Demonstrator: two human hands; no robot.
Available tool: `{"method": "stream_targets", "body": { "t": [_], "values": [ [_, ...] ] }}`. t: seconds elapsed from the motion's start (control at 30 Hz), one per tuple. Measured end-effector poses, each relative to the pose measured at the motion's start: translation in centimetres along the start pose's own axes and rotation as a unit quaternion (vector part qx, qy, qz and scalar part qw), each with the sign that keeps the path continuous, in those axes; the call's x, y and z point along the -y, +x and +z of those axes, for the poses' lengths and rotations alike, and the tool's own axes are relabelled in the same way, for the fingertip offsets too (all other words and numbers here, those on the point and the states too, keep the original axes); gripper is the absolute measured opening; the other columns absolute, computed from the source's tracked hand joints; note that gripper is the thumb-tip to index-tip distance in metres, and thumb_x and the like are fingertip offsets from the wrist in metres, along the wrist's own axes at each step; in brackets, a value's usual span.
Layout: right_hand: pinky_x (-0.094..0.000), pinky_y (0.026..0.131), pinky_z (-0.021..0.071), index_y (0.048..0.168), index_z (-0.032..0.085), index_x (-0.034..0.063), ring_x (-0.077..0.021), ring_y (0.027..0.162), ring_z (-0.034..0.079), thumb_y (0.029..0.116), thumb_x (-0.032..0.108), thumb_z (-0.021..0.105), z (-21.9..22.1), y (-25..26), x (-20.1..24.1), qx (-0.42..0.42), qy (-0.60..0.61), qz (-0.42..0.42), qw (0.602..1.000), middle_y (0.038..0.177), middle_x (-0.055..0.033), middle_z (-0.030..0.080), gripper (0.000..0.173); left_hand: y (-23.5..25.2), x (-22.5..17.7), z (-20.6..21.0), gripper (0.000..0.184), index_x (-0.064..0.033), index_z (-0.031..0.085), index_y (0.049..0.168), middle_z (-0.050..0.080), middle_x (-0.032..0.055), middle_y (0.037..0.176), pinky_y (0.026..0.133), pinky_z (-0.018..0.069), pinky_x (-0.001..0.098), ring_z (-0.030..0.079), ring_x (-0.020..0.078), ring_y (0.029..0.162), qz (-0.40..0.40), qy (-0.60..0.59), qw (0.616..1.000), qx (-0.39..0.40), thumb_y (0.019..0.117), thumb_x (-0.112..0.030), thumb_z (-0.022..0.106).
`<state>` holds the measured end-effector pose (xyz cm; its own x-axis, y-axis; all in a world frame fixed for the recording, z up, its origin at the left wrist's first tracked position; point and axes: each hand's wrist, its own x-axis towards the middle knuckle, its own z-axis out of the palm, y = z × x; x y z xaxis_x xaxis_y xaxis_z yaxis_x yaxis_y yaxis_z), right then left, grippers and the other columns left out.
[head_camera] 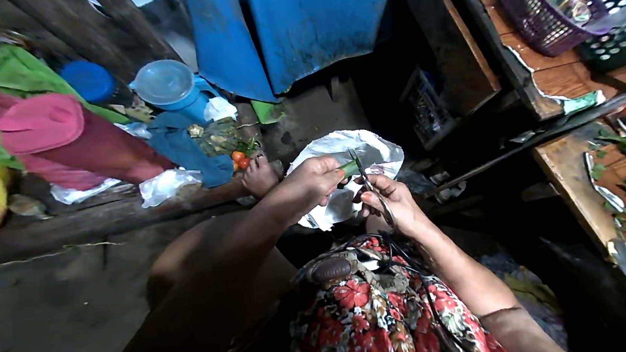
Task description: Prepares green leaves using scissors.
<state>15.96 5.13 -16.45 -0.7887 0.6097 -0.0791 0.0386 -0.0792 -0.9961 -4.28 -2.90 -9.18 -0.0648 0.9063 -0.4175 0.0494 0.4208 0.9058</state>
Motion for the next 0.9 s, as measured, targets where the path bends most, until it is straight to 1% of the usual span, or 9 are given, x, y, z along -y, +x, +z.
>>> {"method": "stream_targets", "body": {
  "t": [0.1,0.17,0.23,0.4,0.47,0.53,0.63,0.77,0.9],
  "values": [
    [-0.0188,0.059,0.0514,0.122,0.063,-0.0017,-0.0035,0.063,0.061,0.0988,0.019,0.066,0.0,0.0,0.0,-0.007,-0.003,0.003,1.000,0.082,-0.0012,0.069,0.031,-0.1,-0.1,-0.1,0.021,-0.0024,0.058,0.094,0.042,-0.0023,0.064,0.050,0.0393,0.0182,0.042,0.0051,0.051,0.004,0.014,1.000,-0.003,0.1086,-0.009,0.045],
    [-0.0196,0.058,0.0527,0.122,0.063,-0.0021,-0.0042,0.062,0.061,0.0979,0.017,0.068,0.0,0.0,-0.2,-0.007,0.003,0.000,1.000,0.082,-0.0021,0.069,0.031,-0.1,-0.1,-0.1,0.021,-0.0032,0.058,0.093,0.041,-0.0029,0.063,0.051,0.0387,0.0185,0.041,0.0052,0.051,0.006,0.011,1.000,-0.008,0.1085,-0.009,0.044],
    [-0.0194,0.056,0.0517,0.123,0.063,-0.0025,-0.0043,0.061,0.060,0.0978,0.016,0.068,0.0,-0.1,-0.3,-0.011,0.003,0.001,1.000,0.083,-0.0031,0.069,0.032,-0.2,-0.2,0.0,0.021,-0.0029,0.058,0.093,0.041,-0.0024,0.063,0.051,0.0390,0.0188,0.041,0.0057,0.051,0.000,0.009,1.000,-0.013,0.1086,-0.010,0.044],
    [-0.0207,0.058,0.0537,0.123,0.063,-0.0024,-0.0065,0.062,0.063,0.0962,0.013,0.070,-0.1,-0.1,-0.7,-0.047,0.004,0.007,0.999,0.082,-0.0041,0.070,0.031,0.0,0.3,-0.6,0.020,-0.0057,0.057,0.093,0.043,-0.0039,0.062,0.050,0.0400,0.0168,0.043,0.0043,0.051,0.026,-0.035,0.998,-0.038,0.1079,-0.009,0.044],
    [-0.0214,0.063,0.0557,0.123,0.063,-0.0014,-0.0064,0.068,0.065,0.0957,0.015,0.071,-0.3,-0.1,-1.1,-0.037,-0.011,0.006,0.999,0.084,-0.0026,0.070,0.032,0.0,0.4,-0.8,0.019,-0.0068,0.058,0.094,0.044,-0.0041,0.063,0.052,0.0408,0.0172,0.044,0.0040,0.052,0.037,-0.041,0.997,-0.053,0.1078,-0.010,0.044],
    [-0.0248,0.074,0.0586,0.124,0.062,-0.0016,-0.0082,0.077,0.067,0.0963,0.020,0.069,-0.4,-0.3,-1.1,-0.008,-0.022,0.007,1.000,0.091,-0.0034,0.070,0.036,0.1,0.5,-0.9,0.020,-0.0079,0.058,0.094,0.046,-0.0046,0.063,0.052,0.0414,0.0171,0.045,0.0038,0.052,0.049,-0.037,0.996,-0.062,0.1075,-0.012,0.044],
    [-0.0259,0.078,0.0591,0.124,0.062,-0.0017,-0.0082,0.082,0.068,0.0965,0.026,0.069,-0.2,-0.6,-0.9,0.027,-0.020,0.006,0.999,0.095,-0.0033,0.071,0.040,-0.1,0.3,-0.6,0.019,-0.0072,0.059,0.094,0.045,-0.0038,0.063,0.052,0.0407,0.0175,0.044,0.0043,0.052,0.045,-0.030,0.997,-0.061,0.1075,-0.012,0.046],
    [-0.0251,0.076,0.0592,0.125,0.062,-0.0014,-0.0077,0.080,0.068,0.0972,0.027,0.069,0.2,-0.6,-0.6,0.032,-0.019,-0.001,0.999,0.094,-0.0022,0.071,0.040,-0.4,0.2,0.1,0.021,-0.0021,0.060,0.096,0.045,-0.0002,0.066,0.053,0.0398,0.0208,0.044,0.0065,0.055,0.042,0.046,0.998,-0.021,0.1083,-0.011,0.046],
    [-0.0200,0.064,0.0547,0.122,0.064,0.0005,-0.0046,0.067,0.064,0.0971,0.021,0.069,0.3,-0.5,-0.4,0.004,-0.012,0.008,1.000,0.081,0.0001,0.069,0.032,0.2,1.3,0.1,0.024,-0.0026,0.062,0.095,0.048,0.0018,0.065,0.051,0.0400,0.0231,0.046,0.0084,0.053,0.071,0.098,0.993,-0.013,0.1085,-0.016,0.047]
  ]
}}
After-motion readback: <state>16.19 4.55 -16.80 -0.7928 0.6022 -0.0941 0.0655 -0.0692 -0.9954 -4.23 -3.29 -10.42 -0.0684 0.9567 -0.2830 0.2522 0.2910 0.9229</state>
